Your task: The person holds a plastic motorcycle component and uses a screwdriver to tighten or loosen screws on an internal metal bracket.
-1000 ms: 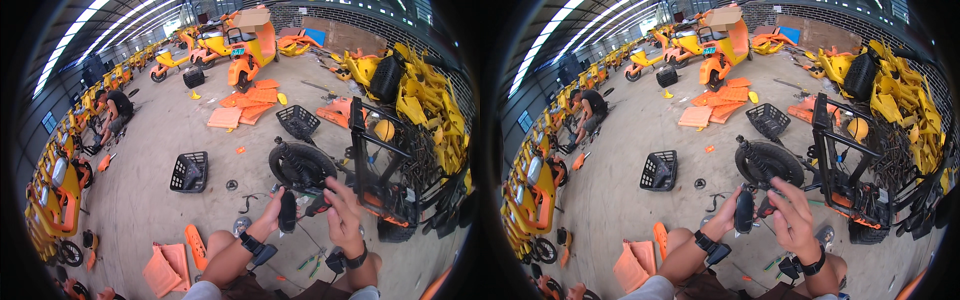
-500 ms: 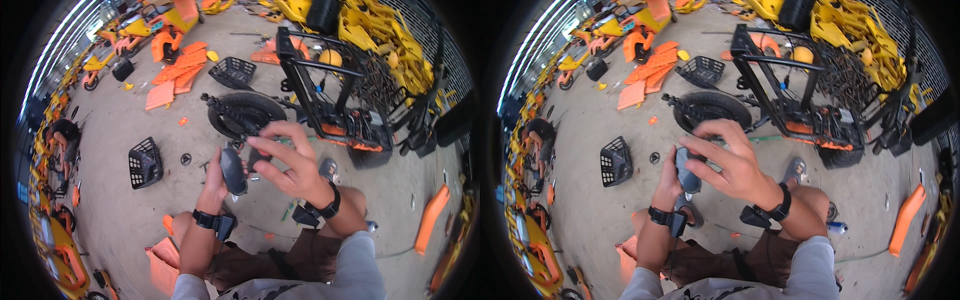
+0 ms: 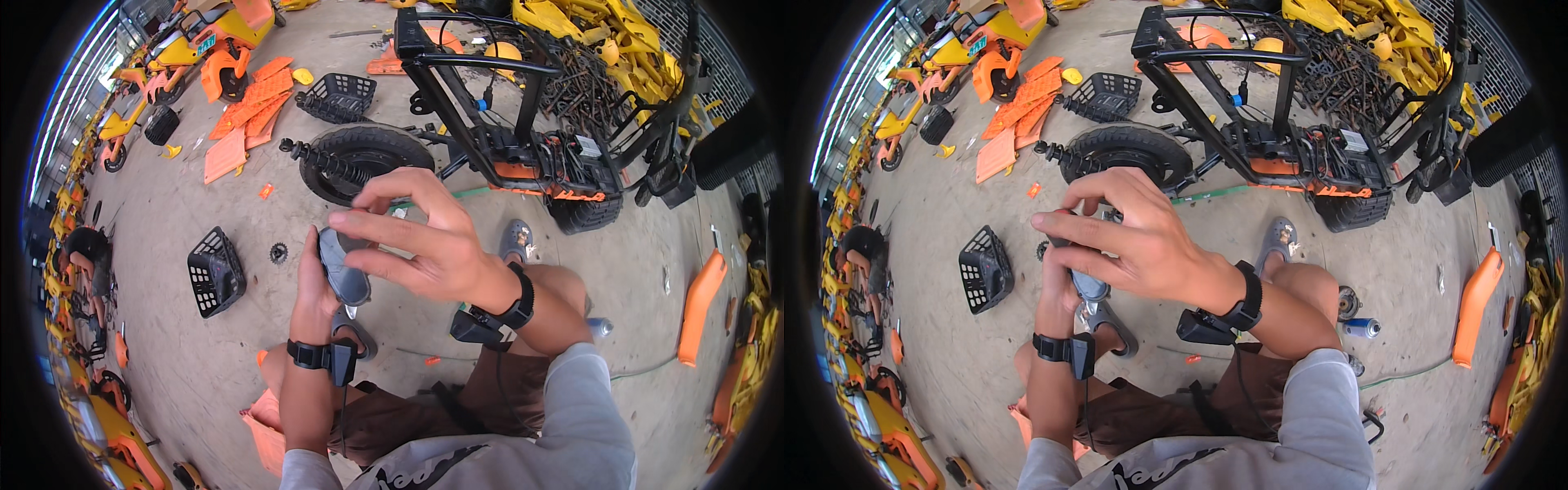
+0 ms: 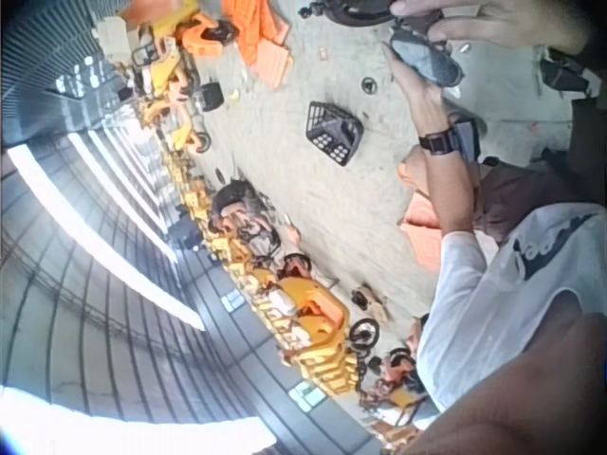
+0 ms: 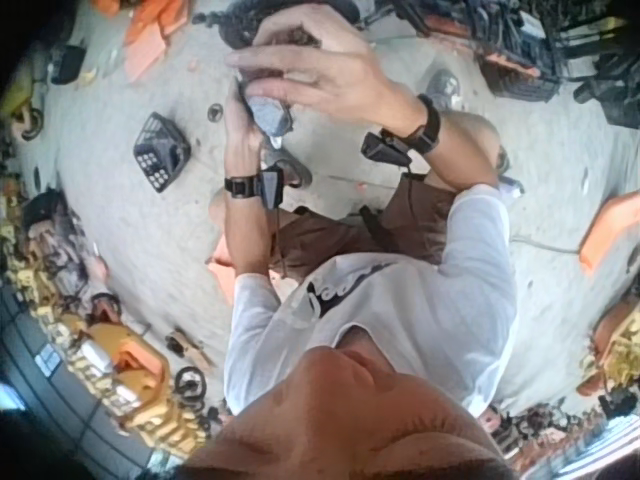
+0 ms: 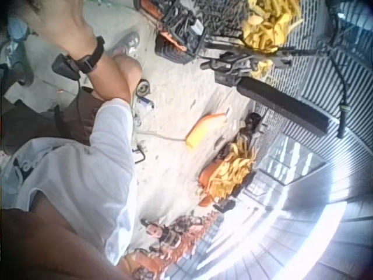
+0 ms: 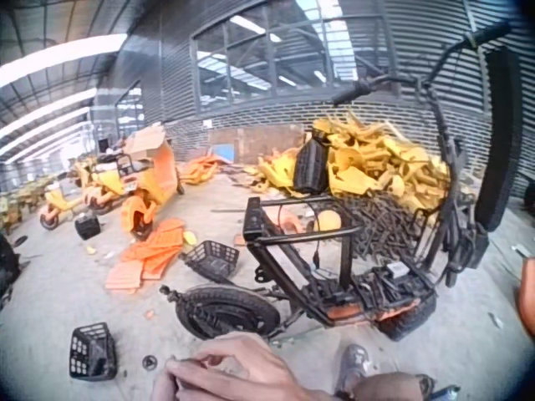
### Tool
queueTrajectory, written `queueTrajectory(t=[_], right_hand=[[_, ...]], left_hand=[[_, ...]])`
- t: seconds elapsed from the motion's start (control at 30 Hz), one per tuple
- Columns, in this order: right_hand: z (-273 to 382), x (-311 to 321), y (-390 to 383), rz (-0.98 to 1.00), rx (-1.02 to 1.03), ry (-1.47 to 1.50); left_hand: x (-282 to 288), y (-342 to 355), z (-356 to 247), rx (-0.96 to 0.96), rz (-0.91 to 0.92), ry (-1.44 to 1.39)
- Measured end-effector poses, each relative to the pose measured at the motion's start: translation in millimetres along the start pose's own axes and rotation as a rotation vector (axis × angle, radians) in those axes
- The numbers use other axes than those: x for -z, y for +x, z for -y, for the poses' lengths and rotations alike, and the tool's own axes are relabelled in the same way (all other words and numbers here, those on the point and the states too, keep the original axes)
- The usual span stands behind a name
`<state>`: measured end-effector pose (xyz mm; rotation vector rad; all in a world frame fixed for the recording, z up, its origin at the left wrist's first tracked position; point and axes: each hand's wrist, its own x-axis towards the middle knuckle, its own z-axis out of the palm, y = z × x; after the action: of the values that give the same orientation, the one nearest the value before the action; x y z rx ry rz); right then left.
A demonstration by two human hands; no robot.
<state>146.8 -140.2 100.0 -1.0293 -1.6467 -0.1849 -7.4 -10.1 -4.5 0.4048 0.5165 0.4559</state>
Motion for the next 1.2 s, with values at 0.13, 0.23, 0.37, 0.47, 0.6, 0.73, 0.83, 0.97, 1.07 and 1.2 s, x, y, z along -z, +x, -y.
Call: queueTrajectory(t=[0.13,0.23,0.37,0.47,0.6,0.73,0.83,0.97,1.07,1.2], right_hand=[[-3.4,0.1,4.6,-0.058,0.006,-0.033],[-6.6,0.2,1.6,-0.042,0.056,-0.043],[0.2,-7.4,4.2,-0.183,0.011,0.007],[-9.9,-5.6,1.7,-0.127,0.058,-0.041],[-6.0,-4.9,1.7,-0.098,0.058,-0.012],[-6.8,-6.7,2.5,-0.108,0.03,-0.008],[-6.0,-5.6,3.4,-0.096,0.052,-0.021],[0.0,2.1,-0.5,-0.011,-0.02,0.004],[-1.6,-2.3,5.7,-0.061,0.055,0.0],[-2.6,-2.7,-1.5,-0.036,0.054,0.013]], left_hand=[[9.4,0.2,-0.1,0.081,0.281,-0.242],[-1.7,4.0,1.2,-0.006,0.058,0.009],[9.6,5.3,0.4,-0.004,0.047,-0.063],[0.3,0.8,1.2,0.042,0.157,-0.054],[3.5,2.6,0.9,-0.033,0.053,-0.01],[-6.2,-2.6,1.6,0.023,0.043,-0.011],[-9.9,1.1,2.3,-0.039,0.045,-0.037],[-13.0,-5.8,2.3,-0.018,0.083,-0.046],[-15.4,-5.4,1.5,-0.044,0.057,0.049],[-27.4,-8.6,4.9,-0.073,0.054,-0.01]])
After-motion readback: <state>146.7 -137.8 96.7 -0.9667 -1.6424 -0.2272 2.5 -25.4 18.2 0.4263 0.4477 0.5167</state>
